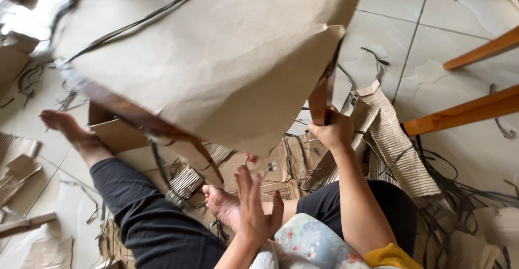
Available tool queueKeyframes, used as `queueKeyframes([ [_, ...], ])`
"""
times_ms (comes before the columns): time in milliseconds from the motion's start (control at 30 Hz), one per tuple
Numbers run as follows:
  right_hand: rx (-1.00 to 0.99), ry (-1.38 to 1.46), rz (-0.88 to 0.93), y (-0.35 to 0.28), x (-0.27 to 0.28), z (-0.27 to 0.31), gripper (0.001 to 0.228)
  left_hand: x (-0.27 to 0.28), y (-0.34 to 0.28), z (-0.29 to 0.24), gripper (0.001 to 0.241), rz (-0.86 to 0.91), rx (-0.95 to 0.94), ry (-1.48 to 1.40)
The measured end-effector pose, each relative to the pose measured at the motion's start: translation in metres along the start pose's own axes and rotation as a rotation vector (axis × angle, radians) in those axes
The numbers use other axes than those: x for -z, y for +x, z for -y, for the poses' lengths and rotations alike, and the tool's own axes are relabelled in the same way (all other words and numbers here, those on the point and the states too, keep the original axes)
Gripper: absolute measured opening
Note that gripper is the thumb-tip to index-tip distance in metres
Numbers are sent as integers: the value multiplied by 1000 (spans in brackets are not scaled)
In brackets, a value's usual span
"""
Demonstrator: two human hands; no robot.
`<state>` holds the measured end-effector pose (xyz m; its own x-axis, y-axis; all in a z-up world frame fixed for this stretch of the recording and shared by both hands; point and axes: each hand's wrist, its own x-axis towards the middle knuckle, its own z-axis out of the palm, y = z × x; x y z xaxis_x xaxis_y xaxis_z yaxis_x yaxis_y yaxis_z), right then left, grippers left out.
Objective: Wrapping wooden chair legs with protective cardboard and securing them with ties
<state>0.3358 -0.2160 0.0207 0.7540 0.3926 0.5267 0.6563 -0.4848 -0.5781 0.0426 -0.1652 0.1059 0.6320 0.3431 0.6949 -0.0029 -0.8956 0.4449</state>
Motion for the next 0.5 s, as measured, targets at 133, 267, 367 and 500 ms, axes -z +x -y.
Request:
queueKeyframes([
  [133, 7, -50, 5, -11, -2, 0, 23, 26, -11, 34, 95, -201, 202, 117],
  [267, 6, -180, -14, -21, 1, -5, 29, 45, -34, 94, 93, -234, 524, 77],
  [367, -79, -165, 27, -21, 22, 11, 30, 41, -43, 118, 82, -223, 635, 21],
  [500, -167, -104, 61, -24, 49, 27, 26, 25, -41, 125, 71, -202, 651, 85],
])
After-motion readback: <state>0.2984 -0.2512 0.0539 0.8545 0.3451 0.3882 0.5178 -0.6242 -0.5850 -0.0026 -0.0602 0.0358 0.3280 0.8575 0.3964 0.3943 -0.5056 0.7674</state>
